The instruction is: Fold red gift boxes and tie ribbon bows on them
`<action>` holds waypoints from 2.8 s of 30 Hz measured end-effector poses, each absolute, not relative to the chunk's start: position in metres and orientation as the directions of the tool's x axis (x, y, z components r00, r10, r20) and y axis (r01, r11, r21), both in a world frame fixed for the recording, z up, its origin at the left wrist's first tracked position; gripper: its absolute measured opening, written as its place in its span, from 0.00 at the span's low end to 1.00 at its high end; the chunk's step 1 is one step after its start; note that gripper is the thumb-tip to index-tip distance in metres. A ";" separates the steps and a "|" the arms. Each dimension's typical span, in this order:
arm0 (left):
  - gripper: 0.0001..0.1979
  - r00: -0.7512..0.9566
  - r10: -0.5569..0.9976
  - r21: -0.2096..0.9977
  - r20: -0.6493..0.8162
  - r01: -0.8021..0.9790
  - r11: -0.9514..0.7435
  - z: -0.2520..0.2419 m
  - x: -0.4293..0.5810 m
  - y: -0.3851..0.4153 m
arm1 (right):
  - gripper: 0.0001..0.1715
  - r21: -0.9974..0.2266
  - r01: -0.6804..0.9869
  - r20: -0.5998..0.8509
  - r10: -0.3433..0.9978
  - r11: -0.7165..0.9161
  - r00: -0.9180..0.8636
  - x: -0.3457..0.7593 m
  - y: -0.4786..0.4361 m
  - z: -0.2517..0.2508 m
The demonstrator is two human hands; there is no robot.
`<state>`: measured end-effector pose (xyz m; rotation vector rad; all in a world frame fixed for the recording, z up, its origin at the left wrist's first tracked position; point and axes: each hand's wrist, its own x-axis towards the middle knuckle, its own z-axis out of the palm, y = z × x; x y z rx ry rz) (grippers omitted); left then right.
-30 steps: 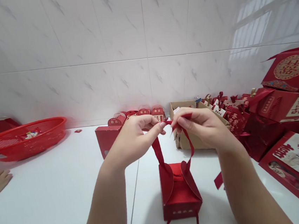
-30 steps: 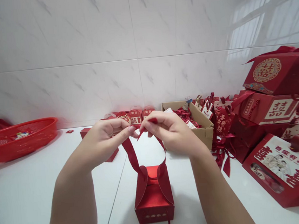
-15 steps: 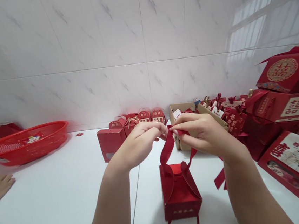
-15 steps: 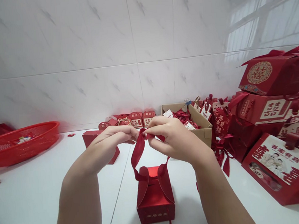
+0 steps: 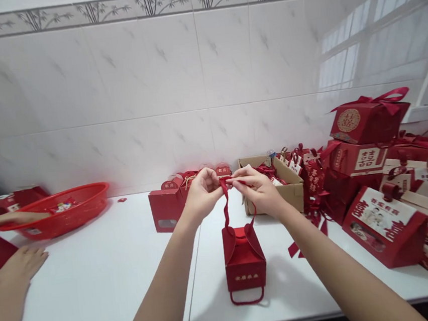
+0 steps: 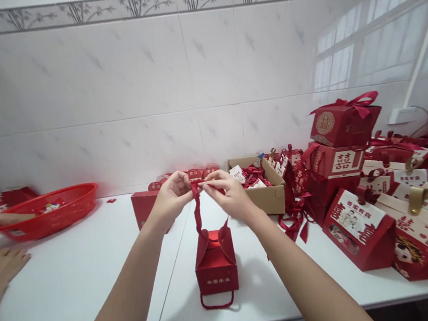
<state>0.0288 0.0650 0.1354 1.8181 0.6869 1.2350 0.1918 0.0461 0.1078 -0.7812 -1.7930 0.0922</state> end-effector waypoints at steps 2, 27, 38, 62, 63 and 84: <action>0.14 0.347 0.789 0.842 0.507 -0.006 -0.539 0.135 0.025 0.064 | 0.14 -0.624 0.282 0.745 0.664 0.729 -0.070 0.194 0.047 0.106; 0.05 -0.101 0.985 0.867 0.140 0.492 -0.073 -0.015 -0.108 0.032 | 0.21 -0.541 0.838 0.456 0.815 -0.065 0.357 0.331 -0.060 -0.053; 0.13 0.276 0.908 0.779 0.314 0.471 -0.413 0.037 -0.009 0.017 | 0.27 -0.540 0.702 0.567 0.817 0.464 -0.103 0.240 -0.032 0.031; 0.21 0.299 0.943 0.819 0.147 0.498 -0.285 0.014 0.002 0.035 | 0.25 -0.649 0.683 0.332 0.932 0.336 -0.143 0.222 -0.005 0.017; 0.21 0.310 0.944 0.823 0.113 0.504 -0.264 0.014 0.001 0.036 | 0.25 -0.695 0.664 0.254 0.958 0.277 -0.134 0.224 -0.005 0.015; 0.13 0.410 0.815 0.558 0.409 0.594 -0.579 0.021 0.013 0.031 | 0.29 -0.963 0.269 -0.032 0.991 0.004 -0.129 0.239 -0.006 -0.005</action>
